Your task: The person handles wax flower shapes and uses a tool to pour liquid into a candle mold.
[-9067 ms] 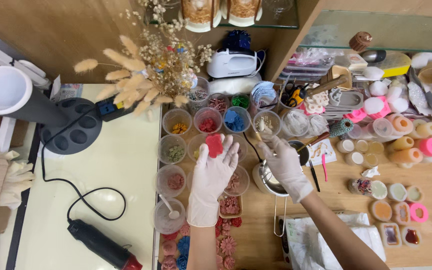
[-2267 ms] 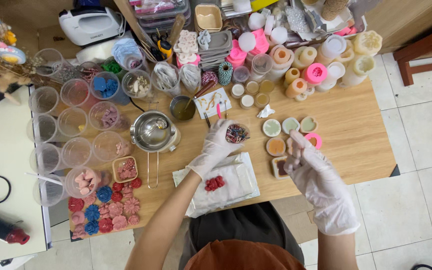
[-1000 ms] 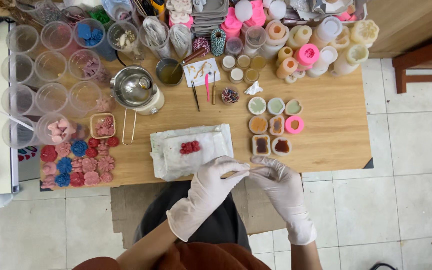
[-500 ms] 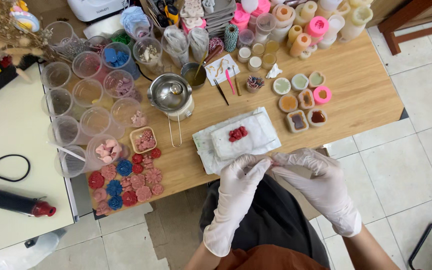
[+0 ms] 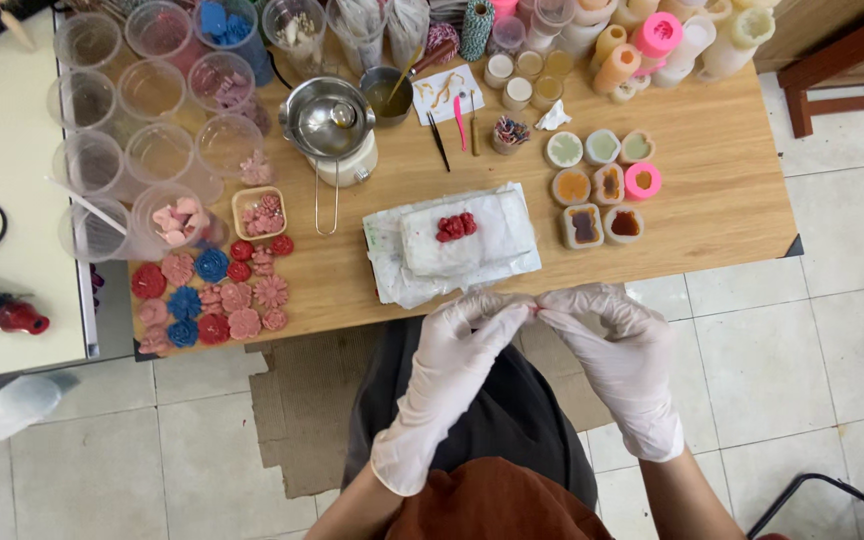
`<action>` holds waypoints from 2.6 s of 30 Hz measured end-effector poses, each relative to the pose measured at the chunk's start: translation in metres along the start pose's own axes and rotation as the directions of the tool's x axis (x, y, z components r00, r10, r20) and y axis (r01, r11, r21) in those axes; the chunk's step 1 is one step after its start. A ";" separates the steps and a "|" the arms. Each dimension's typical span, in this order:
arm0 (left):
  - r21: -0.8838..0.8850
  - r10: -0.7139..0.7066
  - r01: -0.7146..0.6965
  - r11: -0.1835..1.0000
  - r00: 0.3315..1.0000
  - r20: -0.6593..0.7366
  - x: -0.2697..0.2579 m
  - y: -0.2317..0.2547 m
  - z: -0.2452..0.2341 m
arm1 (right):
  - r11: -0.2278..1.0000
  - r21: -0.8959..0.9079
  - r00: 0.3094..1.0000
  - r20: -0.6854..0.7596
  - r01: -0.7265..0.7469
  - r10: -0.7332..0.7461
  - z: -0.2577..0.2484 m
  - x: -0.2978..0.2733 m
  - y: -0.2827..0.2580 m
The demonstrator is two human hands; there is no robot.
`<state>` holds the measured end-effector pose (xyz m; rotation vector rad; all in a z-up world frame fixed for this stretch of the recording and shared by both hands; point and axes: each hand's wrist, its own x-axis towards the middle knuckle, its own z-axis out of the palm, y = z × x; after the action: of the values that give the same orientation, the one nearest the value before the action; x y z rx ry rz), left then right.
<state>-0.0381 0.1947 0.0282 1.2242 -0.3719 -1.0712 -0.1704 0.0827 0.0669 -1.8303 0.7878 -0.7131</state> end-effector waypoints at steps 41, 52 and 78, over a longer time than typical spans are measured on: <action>0.876 0.646 -0.327 0.354 0.763 0.023 0.138 -0.083 -0.087 | 0.423 -0.692 0.804 0.424 0.585 -0.417 0.072 0.122 0.113; 0.922 0.702 -0.310 0.231 0.710 0.063 0.134 -0.082 -0.082 | 0.374 -0.713 0.795 0.444 0.593 -0.414 0.080 0.126 0.098; 0.423 0.662 -0.638 0.643 0.741 0.113 0.051 0.015 -0.043 | 0.793 0.418 0.896 0.164 -0.443 0.413 0.036 0.046 0.021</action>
<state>0.0254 0.1771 0.0116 1.3462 -0.9792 -0.3143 -0.1184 0.0600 0.0409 -1.1903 0.8742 -0.4809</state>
